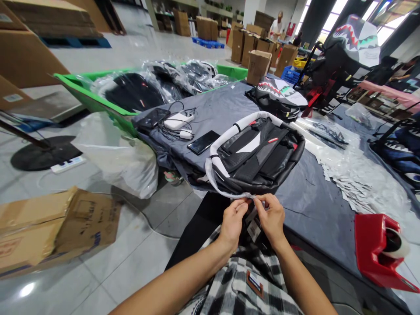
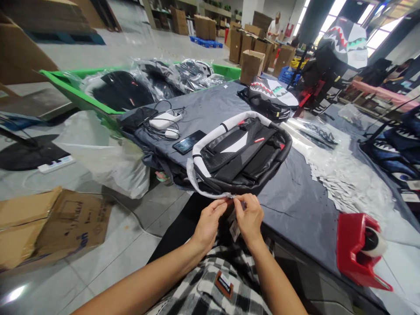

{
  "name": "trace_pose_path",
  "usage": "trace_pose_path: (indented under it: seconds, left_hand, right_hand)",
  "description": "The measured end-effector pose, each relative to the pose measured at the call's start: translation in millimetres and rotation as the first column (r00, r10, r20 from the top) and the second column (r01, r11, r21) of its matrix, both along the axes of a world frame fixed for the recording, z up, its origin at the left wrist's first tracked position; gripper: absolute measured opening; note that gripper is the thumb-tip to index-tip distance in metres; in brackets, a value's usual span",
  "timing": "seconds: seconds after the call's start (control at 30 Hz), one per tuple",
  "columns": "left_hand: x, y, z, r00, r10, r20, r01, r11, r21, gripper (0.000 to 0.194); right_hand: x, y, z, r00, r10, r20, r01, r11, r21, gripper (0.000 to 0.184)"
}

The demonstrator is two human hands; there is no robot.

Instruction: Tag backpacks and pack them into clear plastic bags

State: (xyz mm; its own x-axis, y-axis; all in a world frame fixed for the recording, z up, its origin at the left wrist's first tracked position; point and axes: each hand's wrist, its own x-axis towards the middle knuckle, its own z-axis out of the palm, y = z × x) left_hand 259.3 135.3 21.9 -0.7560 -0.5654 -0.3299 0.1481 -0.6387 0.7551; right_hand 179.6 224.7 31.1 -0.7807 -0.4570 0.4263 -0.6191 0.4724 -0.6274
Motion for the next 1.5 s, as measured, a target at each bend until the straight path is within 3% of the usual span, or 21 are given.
trace_pose_path:
  seconds: [0.1, 0.17, 0.5, 0.63, 0.73, 0.87, 0.93, 1.0, 1.07, 1.1, 1.13, 1.2, 1.3, 1.5]
  left_hand:
    - [-17, 3, -10.5, 0.983, -0.115, -0.143, 0.138, 0.977, 0.165, 0.047]
    - [-26, 5, -16.3, 0.964, -0.171, -0.203, 0.217, 0.949, 0.23, 0.051]
    - [-29, 1, -37.4, 0.941, -0.229, -0.249, 0.281, 0.939, 0.199, 0.048]
    - [-32, -3, -33.2, 0.961, -0.221, -0.168, 0.244, 0.962, 0.126, 0.047]
    - [-33, -5, -27.4, 0.977, -0.201, -0.075, 0.205, 0.977, 0.063, 0.047]
    - [-28, -3, -24.1, 0.969, -0.232, 0.085, 0.235, 0.972, -0.023, 0.048]
    - [-27, -4, -27.1, 0.964, -0.217, 0.154, 0.231, 0.97, -0.078, 0.049]
    - [-29, -4, -31.9, 0.96, -0.2, 0.196, 0.224, 0.968, -0.109, 0.048]
    - [-31, -4, -35.3, 0.956, -0.197, 0.215, 0.227, 0.966, -0.124, 0.047]
    - [-32, -3, -36.0, 0.954, -0.201, 0.222, 0.234, 0.963, -0.132, 0.046]
    - [-31, -3, -36.0, 0.952, -0.204, 0.23, 0.24, 0.96, -0.144, 0.046]
    - [-30, -2, -34.4, 0.951, -0.183, 0.248, 0.23, 0.957, -0.176, 0.045]
    - [-29, -2, -30.4, 0.949, -0.155, 0.276, 0.214, 0.957, -0.197, 0.046]
    - [-27, -3, -20.6, 0.925, -0.159, 0.345, 0.223, 0.963, -0.154, 0.05]
  right_hand:
    - [-3, 1, -0.1, 0.942, 0.018, 0.335, 0.021, 0.993, -0.112, 0.029]
    - [-5, 0, 0.5, 0.898, 0.037, 0.438, 0.036, 0.987, -0.156, 0.031]
    - [-25, -6, -6.6, 0.861, -0.064, 0.504, 0.113, 0.991, -0.067, 0.03]
    - [-24, 4, -7.5, 0.836, 0.025, 0.548, 0.071, 0.986, -0.153, 0.034]
    - [-16, 41, 0.1, 0.884, -0.048, 0.465, 0.154, 0.969, -0.194, 0.036]
    - [-4, 137, 21.2, 0.866, -0.354, 0.353, 0.42, 0.898, -0.129, 0.038]
    - [0, 194, 36.2, 0.789, -0.566, 0.241, 0.599, 0.795, -0.094, 0.039]
    - [2, 250, 51.4, 0.625, -0.771, 0.121, 0.78, 0.623, -0.06, 0.042]
    - [1, 296, 62.3, 0.46, -0.884, 0.087, 0.888, 0.459, -0.027, 0.046]
    - [-1, 313, 64.9, 0.415, -0.904, 0.108, 0.909, 0.416, -0.008, 0.048]
    - [-4, 326, 65.3, 0.399, -0.905, 0.146, 0.914, 0.404, 0.011, 0.05]
    - [-12, 338, 60.8, 0.418, -0.88, 0.226, 0.9, 0.436, 0.032, 0.052]
    - [-23, 336, 50.7, 0.442, -0.85, 0.288, 0.883, 0.469, 0.029, 0.053]
    - [-27, 331, 53.6, 0.436, -0.856, 0.279, 0.893, 0.451, -0.012, 0.049]
